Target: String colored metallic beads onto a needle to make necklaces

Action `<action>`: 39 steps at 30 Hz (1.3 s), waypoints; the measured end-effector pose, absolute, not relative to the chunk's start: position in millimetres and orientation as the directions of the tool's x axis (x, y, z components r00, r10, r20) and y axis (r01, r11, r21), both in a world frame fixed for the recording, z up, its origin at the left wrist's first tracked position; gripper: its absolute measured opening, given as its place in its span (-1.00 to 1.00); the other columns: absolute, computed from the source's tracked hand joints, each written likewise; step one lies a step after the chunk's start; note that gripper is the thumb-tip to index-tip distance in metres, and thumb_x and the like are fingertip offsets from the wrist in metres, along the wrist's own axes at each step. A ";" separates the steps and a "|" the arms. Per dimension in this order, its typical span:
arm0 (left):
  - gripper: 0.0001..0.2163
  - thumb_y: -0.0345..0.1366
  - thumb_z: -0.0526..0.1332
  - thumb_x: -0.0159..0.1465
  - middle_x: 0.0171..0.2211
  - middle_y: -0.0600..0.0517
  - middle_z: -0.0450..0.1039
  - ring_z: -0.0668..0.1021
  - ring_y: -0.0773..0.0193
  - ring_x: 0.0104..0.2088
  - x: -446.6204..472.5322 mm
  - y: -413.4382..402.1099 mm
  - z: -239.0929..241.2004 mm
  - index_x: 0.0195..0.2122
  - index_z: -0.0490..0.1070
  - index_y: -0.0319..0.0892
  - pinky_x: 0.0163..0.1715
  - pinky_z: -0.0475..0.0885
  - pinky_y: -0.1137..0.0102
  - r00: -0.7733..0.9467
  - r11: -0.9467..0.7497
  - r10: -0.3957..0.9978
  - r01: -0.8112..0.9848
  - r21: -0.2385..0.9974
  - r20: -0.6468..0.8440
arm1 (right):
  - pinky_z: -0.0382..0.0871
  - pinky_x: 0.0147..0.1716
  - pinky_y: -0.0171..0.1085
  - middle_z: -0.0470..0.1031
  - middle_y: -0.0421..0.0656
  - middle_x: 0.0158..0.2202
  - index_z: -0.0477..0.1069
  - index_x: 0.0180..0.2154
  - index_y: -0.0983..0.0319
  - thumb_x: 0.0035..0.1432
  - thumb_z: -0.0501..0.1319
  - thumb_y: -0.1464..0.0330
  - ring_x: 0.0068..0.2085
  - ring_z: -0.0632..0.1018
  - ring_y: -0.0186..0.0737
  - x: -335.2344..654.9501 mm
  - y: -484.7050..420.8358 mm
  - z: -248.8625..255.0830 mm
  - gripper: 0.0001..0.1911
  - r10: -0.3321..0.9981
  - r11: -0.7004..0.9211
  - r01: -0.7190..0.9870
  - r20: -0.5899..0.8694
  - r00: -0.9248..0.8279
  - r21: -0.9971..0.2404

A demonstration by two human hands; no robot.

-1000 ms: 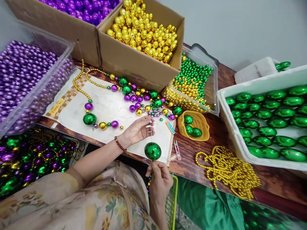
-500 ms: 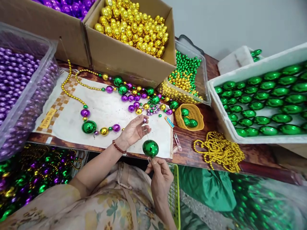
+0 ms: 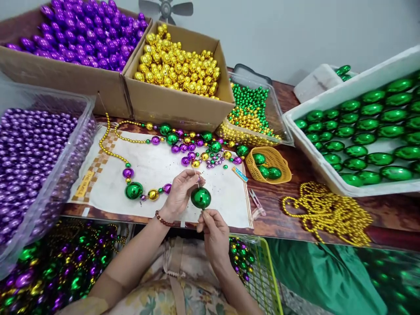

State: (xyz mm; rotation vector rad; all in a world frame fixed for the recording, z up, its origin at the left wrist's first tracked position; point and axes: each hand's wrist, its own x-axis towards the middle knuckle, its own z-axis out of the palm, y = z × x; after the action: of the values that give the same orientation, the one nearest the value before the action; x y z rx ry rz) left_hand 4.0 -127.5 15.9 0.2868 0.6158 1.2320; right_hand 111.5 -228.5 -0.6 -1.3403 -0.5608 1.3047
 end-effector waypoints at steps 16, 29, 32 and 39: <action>-0.75 -0.22 0.44 0.13 -0.38 0.08 0.52 0.63 0.29 -0.25 56.7 -155.2 5.4 -0.30 0.43 -0.21 -0.20 0.48 0.44 0.193 0.346 0.932 -0.727 0.593 -0.308 | 0.32 -0.54 -0.38 0.47 -0.28 -0.54 0.41 -0.46 0.23 0.03 0.42 0.12 -0.60 0.42 -0.40 151.2 -231.1 -30.2 -0.66 0.904 -0.218 -0.356 -0.326 0.277 -0.909; -0.88 -0.28 0.26 0.17 -0.52 0.07 0.49 0.48 0.36 -0.45 99.0 -148.5 6.9 -0.43 0.50 -0.21 -0.37 0.33 0.48 0.289 0.054 0.957 -0.041 0.998 -0.040 | 0.30 -0.54 -0.33 0.49 -0.28 -0.57 0.61 -0.20 0.21 0.07 0.37 0.15 -0.62 0.39 -0.38 239.5 -208.2 -22.3 -0.68 0.953 -0.108 -0.169 -0.151 0.264 -0.980; -0.88 -0.32 0.20 0.17 -0.47 0.08 0.50 0.47 0.35 -0.41 105.0 -155.4 12.3 -0.44 0.50 -0.20 -0.32 0.32 0.47 0.428 -0.057 0.904 0.156 0.986 -0.015 | 0.28 -0.56 -0.33 0.55 -0.23 -0.48 0.61 -0.32 0.22 -0.03 0.44 0.24 -0.61 0.39 -0.40 253.9 -193.1 -17.7 -0.77 0.938 0.011 -0.229 -0.069 0.340 -0.973; -0.88 -0.35 0.19 0.18 -0.47 0.08 0.50 0.46 0.36 -0.42 100.3 -154.7 23.6 -0.43 0.51 -0.20 -0.36 0.30 0.49 0.510 -0.137 0.858 0.344 0.929 -0.062 | 0.28 -0.61 -0.39 0.57 -0.19 -0.42 0.47 -0.43 0.26 -0.08 0.49 0.20 -0.61 0.44 -0.43 251.3 -190.4 -16.8 -0.68 0.895 0.126 -0.387 -0.063 0.441 -0.914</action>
State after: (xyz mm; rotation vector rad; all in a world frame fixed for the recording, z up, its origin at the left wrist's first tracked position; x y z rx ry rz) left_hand 100.3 -154.7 23.6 1.7142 1.0243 0.6188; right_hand 251.3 -190.4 -16.8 -1.0635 -0.5927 1.0170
